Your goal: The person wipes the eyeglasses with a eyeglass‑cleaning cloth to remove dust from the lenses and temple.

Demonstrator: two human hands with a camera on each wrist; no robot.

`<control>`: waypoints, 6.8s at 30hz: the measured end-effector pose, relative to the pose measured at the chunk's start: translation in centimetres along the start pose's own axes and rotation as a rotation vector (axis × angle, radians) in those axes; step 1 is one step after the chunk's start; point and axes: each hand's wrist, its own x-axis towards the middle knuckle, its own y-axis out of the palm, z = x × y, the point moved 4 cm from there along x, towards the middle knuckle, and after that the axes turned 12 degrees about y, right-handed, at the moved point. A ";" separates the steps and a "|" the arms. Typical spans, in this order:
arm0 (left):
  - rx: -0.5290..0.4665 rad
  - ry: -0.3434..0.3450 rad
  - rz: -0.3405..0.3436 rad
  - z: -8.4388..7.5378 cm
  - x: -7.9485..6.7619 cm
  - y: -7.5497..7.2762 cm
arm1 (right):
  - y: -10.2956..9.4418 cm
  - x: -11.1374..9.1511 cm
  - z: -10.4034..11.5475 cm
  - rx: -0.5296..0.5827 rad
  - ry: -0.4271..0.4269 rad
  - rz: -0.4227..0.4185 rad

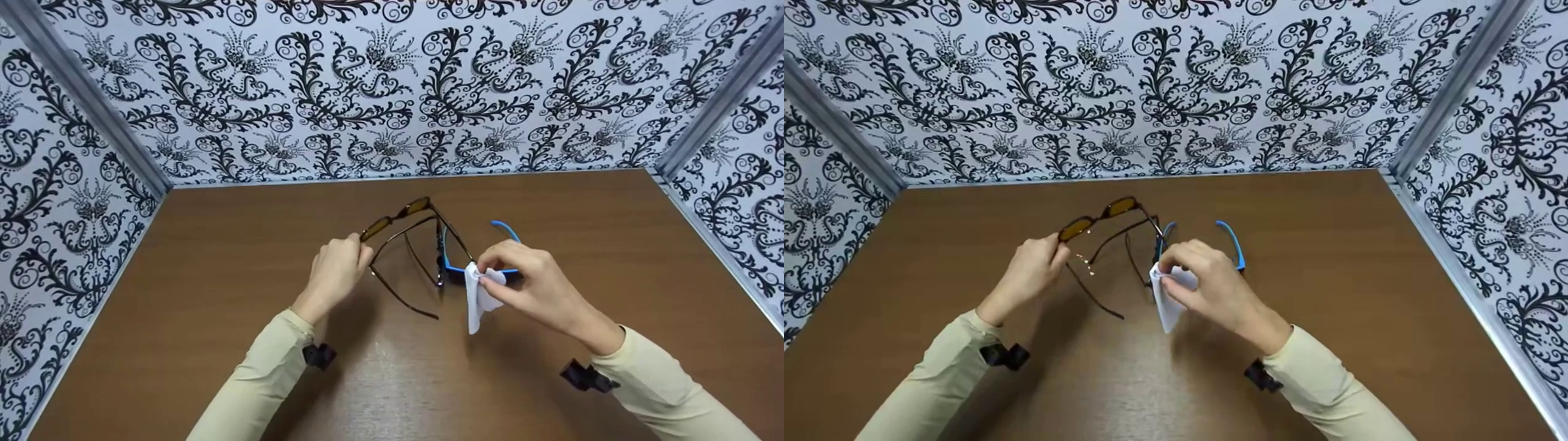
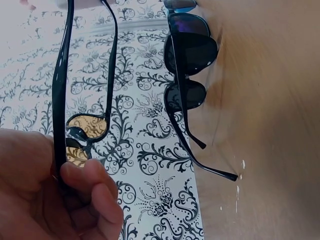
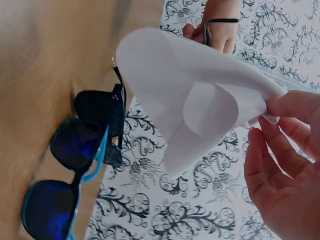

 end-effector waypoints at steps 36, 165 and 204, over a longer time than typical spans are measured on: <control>-0.046 0.235 0.048 -3.8 -1.7 -0.4 | -0.2 2.4 -2.6 -0.321 -0.214 0.025; -0.929 -0.114 0.062 -2.9 0.4 1.7 | 5.9 3.9 0.5 -0.094 0.170 0.161; -0.882 -0.066 0.042 -3.5 0.7 2.9 | 4.4 2.2 -0.6 0.055 -0.001 0.293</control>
